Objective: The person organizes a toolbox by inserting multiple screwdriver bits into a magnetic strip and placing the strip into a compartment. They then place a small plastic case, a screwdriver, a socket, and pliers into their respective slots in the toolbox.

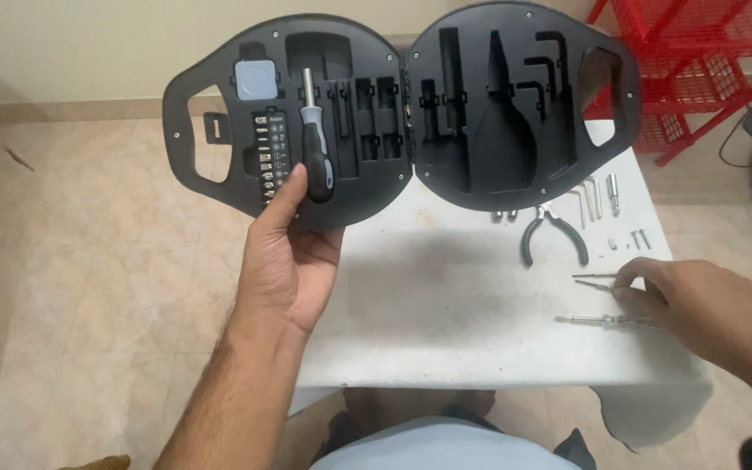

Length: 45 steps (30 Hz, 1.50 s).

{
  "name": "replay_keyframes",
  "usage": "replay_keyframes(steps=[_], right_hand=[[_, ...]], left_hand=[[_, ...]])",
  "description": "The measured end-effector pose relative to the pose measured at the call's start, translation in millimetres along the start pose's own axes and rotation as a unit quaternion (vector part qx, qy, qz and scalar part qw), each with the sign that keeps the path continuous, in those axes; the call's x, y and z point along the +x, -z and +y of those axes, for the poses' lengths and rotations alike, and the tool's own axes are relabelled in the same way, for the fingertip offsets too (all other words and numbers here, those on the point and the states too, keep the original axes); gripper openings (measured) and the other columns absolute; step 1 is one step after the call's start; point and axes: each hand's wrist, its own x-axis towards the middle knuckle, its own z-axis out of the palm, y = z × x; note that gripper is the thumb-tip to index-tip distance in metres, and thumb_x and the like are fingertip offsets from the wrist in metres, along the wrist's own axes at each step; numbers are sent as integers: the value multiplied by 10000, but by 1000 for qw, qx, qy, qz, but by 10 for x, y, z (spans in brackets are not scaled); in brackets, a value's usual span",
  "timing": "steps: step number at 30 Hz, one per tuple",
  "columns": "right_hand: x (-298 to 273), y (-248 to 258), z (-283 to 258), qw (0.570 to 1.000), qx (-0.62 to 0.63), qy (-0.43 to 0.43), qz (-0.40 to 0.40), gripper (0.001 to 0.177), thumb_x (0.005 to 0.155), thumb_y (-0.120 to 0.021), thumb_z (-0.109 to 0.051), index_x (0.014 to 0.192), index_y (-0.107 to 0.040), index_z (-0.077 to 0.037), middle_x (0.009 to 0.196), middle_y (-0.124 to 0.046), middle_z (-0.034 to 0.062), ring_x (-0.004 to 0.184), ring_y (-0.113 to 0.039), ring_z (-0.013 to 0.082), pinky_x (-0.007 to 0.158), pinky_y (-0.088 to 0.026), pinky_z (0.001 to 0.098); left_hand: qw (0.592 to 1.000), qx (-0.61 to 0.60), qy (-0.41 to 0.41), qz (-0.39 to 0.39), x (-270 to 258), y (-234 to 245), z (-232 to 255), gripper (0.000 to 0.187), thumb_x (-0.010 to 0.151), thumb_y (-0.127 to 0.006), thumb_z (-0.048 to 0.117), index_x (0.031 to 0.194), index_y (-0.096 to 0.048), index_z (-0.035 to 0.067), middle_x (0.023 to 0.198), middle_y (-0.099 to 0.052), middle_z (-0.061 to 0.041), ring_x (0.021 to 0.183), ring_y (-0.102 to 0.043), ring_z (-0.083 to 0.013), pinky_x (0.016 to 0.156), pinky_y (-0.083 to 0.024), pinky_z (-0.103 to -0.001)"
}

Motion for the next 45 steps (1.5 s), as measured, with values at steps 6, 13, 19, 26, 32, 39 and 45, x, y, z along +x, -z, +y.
replay_keyframes(steps=[6, 13, 19, 26, 32, 39, 45], right_hand=[[87, -30, 102, 995, 99, -11, 0, 258, 1024, -607, -307, 1227, -712, -187, 906, -781, 51, 757, -725, 169, 736, -575, 299], [4, 85, 317, 724, 676, 52, 127, 242, 1134, -559, -261, 1073, -581, -28, 680, -446, 25, 568, -422, 160, 557, -446, 345], [-250, 698, 37, 633, 748, 138, 142, 218, 1132, -530, -296, 1080, -623, -106, 728, -486, -18, 636, -478, 78, 569, -428, 271], [-584, 1354, -746, 625, 745, 201, 119, 189, 981, -656, -167, 1073, -702, -9, 853, -703, 115, 669, -647, 109, 573, -563, 238], [-590, 1589, -1254, 652, 662, 325, 173, 415, 913, -691, -71, 1308, -589, 11, 904, -745, 143, 728, -769, 164, 617, -660, 262], [-617, 1725, -1451, 743, 535, 316, 249, 507, 923, -674, -63, 1387, -477, -10, 894, -753, 136, 773, -800, 177, 640, -633, 266], [-654, 1788, -1514, 780, 477, 300, 272, 492, 919, -668, -76, 1370, -473, -50, 872, -725, 119, 770, -792, 175, 621, -621, 262]], left_hand=[[1000, 5, 6, 13, 8, -20, -15, 356, 855, -770, 82, 1177, -626, 41, 1140, -700, -46, 1076, -683, -147, 987, -593, -287], [1000, 0, 11, -2, 33, -48, -50, 371, 845, -774, 83, 1183, -627, 46, 1138, -703, -48, 1079, -678, -152, 981, -588, -296], [1000, 7, 18, 6, 35, -90, -92, 371, 844, -771, 81, 1184, -627, 46, 1148, -703, -45, 1086, -682, -148, 1003, -578, -287], [999, 34, 19, -24, -5, -161, -197, 394, 843, -766, 97, 1207, -622, 56, 1150, -695, -44, 1106, -658, -160, 1012, -565, -311], [998, 54, 35, -16, -88, -215, -250, 407, 841, -766, 133, 1216, -628, 57, 1140, -693, -42, 1109, -650, -151, 1019, -538, -316], [998, 48, 30, -41, -131, -254, -210, 404, 856, -765, 134, 1224, -628, 40, 1158, -681, -55, 1115, -644, -153, 1016, -539, -322], [998, 48, 28, -37, -132, -261, -196, 393, 859, -758, 131, 1218, -628, 37, 1145, -685, -58, 1098, -651, -155, 1001, -546, -325]])
